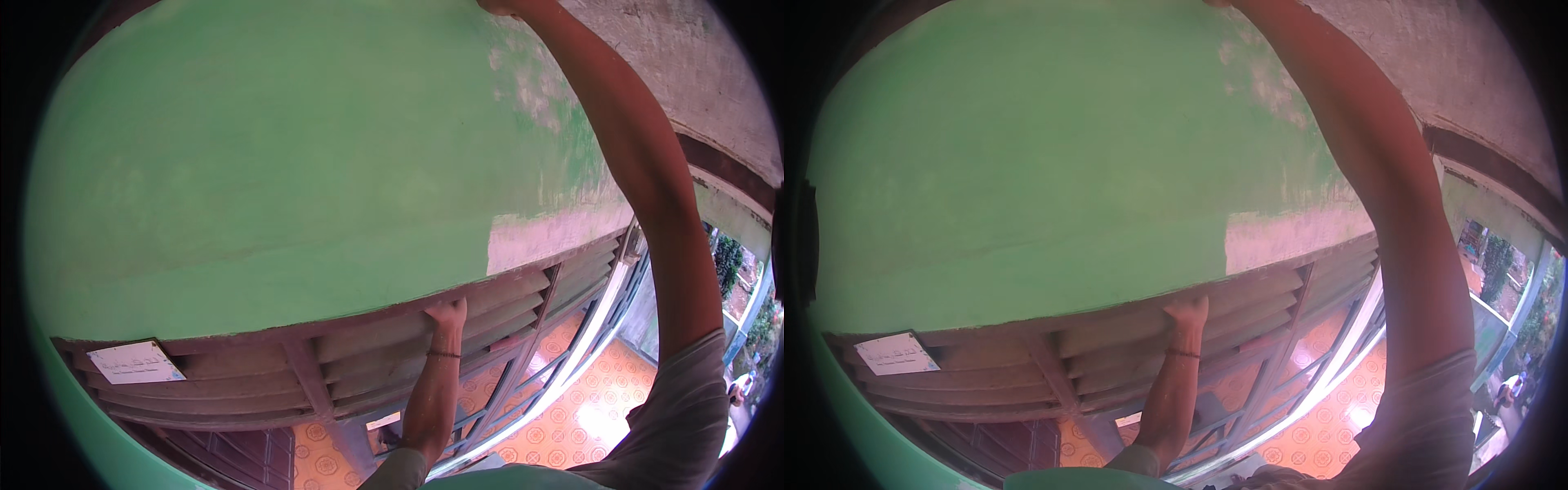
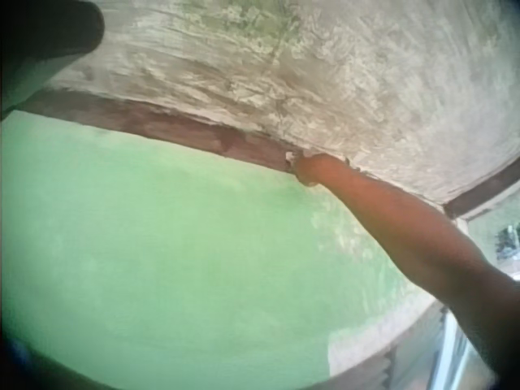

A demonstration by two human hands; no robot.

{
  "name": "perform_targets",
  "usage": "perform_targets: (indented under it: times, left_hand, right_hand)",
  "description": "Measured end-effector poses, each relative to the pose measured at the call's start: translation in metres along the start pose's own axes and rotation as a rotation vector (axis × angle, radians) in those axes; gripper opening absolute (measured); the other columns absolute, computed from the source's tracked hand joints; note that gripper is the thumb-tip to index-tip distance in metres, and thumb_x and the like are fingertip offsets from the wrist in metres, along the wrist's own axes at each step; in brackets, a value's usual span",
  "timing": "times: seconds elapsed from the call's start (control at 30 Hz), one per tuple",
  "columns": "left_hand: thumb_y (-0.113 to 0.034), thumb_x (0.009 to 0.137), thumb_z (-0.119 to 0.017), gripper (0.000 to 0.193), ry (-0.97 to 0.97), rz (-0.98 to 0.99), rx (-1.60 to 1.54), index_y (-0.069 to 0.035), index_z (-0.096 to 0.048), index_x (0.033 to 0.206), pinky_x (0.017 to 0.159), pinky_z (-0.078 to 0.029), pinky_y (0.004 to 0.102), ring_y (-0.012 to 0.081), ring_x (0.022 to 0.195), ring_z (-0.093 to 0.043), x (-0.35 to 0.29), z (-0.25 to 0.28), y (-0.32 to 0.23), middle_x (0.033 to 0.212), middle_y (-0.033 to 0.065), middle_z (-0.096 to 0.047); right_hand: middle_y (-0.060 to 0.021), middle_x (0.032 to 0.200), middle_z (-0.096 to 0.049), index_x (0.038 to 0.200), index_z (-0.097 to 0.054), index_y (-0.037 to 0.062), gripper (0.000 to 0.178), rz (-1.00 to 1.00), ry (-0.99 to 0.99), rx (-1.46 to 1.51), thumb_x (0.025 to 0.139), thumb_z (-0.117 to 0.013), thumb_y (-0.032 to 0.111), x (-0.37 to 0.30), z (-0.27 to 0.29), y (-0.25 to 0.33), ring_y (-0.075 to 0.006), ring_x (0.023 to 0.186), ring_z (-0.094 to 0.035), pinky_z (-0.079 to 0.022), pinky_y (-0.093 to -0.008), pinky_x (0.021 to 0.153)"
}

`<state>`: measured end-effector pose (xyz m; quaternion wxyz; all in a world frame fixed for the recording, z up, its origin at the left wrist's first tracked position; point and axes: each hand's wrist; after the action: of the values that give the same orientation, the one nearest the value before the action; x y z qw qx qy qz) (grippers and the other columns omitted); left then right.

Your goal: The person paints a ceiling green using a paintbrush while standing on a ladder. They apply paint in broad strokes, covering the existing surface and working along the edge near a metal grate.

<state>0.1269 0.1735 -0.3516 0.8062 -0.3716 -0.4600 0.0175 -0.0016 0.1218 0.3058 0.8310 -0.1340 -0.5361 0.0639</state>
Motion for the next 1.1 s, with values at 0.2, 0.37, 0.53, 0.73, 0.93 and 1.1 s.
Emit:
perform_targets:
  times: [0.2,0.37,0.53,0.73,0.93,1.1]
  left_hand:
    - [-0.036,0.086,-0.062,0.071,-0.007,0.033,0.065,-0.012,-0.048,0.152,0.123,-0.023,0.0565,0.0344,0.148,-0.04,-0.01,0.009,-0.012,0.156,0.0142,-0.049]
    - [-0.034,0.085,-0.064,0.073,-0.004,0.098,0.311,-0.011,-0.046,0.152,0.121,-0.031,0.0508,0.0337,0.147,-0.042,-0.006,0.009,-0.023,0.157,0.0154,-0.048]
    - [-0.037,0.087,-0.063,0.071,-0.143,0.057,-0.481,-0.01,-0.047,0.151,0.123,-0.025,0.0541,0.0339,0.146,-0.043,-0.001,0.014,-0.014,0.157,0.0154,-0.047]
    - [-0.036,0.089,-0.065,0.066,0.185,0.191,0.076,-0.01,-0.05,0.148,0.123,-0.023,0.0577,0.0352,0.143,-0.045,0.007,0.022,-0.024,0.151,0.0153,-0.053]
    - [-0.037,0.09,-0.064,0.065,-0.121,0.051,-0.281,-0.011,-0.051,0.148,0.12,-0.024,0.0614,0.0377,0.142,-0.047,-0.007,0.0,-0.03,0.151,0.0172,-0.053]
    - [-0.044,0.091,-0.061,0.068,0.009,0.128,0.05,-0.012,-0.051,0.15,0.12,-0.022,0.063,0.0377,0.145,-0.044,0.0,-0.009,0.009,0.154,0.0172,-0.051]
  right_hand:
    - [-0.0256,0.146,-0.055,0.149,-0.046,-0.0045,0.053,0.077,0.078,0.088,0.106,-0.044,0.026,-0.012,0.004,-0.003,-0.0408,0.132,-0.055,-0.046,-0.0504,0.108]
    - [-0.0253,0.146,-0.056,0.147,-0.048,-0.004,0.052,0.052,0.028,0.119,0.104,-0.045,0.024,0.005,0.004,0.005,-0.0405,0.129,-0.057,-0.048,-0.0499,0.106]
    - [-0.0243,0.146,-0.055,0.145,-0.051,-0.0033,0.05,0.104,0.076,-0.01,0.102,-0.047,0.021,0.013,0.013,0.011,-0.0403,0.128,-0.058,-0.049,-0.0496,0.104]
    - [-0.0225,0.148,-0.055,0.143,-0.055,-0.0019,0.047,0.14,0.305,-0.369,0.1,-0.048,0.016,0.017,0.039,0.023,-0.0396,0.126,-0.06,-0.05,-0.0494,0.103]
    - [-0.0221,0.145,-0.057,0.144,-0.055,0.0001,0.047,-0.088,-0.194,0.261,0.099,-0.051,0.012,0.001,-0.009,-0.001,-0.036,0.125,-0.061,-0.052,-0.0476,0.101]
    - [-0.0253,0.149,-0.053,0.157,-0.031,-0.0036,0.059,0.019,0.102,0.077,0.104,-0.044,0.018,-0.017,0.028,0.042,-0.0374,0.13,-0.058,-0.049,-0.0485,0.105]
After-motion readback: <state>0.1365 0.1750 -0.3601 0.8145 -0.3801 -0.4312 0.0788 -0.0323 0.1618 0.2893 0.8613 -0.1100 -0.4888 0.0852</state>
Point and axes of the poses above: each hand's wrist, its own x-axis towards the middle knuckle, its own z-axis out of the back of the hand, y = z × x
